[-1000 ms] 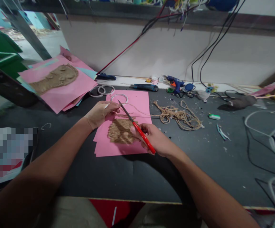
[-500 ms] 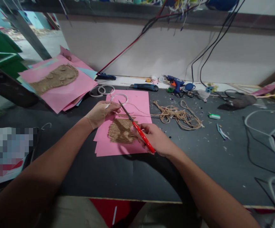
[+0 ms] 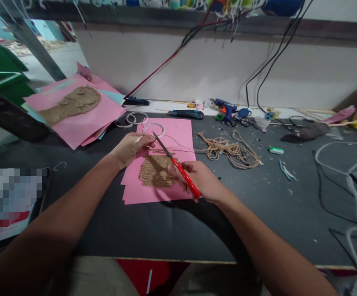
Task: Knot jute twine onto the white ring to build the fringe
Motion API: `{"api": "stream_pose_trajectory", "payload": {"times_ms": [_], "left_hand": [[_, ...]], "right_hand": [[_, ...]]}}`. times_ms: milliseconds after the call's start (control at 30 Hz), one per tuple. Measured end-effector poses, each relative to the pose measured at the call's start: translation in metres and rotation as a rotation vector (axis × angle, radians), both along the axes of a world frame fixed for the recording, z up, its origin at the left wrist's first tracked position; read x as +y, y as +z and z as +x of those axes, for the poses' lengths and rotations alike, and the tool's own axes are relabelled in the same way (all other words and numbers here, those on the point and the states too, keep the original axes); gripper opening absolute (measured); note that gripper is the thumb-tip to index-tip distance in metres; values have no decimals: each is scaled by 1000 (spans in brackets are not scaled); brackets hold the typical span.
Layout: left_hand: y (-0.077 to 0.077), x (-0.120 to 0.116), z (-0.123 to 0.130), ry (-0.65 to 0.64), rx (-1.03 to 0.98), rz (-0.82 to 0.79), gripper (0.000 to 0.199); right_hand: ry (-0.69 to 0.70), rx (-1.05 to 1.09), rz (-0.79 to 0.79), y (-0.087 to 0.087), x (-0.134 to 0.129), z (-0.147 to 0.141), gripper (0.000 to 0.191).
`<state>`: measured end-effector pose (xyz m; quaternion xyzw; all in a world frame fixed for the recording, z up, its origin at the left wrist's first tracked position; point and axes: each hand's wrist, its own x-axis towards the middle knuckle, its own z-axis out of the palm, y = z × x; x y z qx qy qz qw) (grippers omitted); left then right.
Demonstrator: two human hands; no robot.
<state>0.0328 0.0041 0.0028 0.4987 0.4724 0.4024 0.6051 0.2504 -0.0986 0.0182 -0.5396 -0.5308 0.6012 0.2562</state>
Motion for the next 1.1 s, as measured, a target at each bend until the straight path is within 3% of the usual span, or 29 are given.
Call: {"api": "stream_pose_trajectory", "payload": {"times_ms": [1100], "left_hand": [[-1, 1, -1, -13, -6, -21, 13]], "right_hand": [[22, -4, 14, 7, -6, -3, 46]]}}
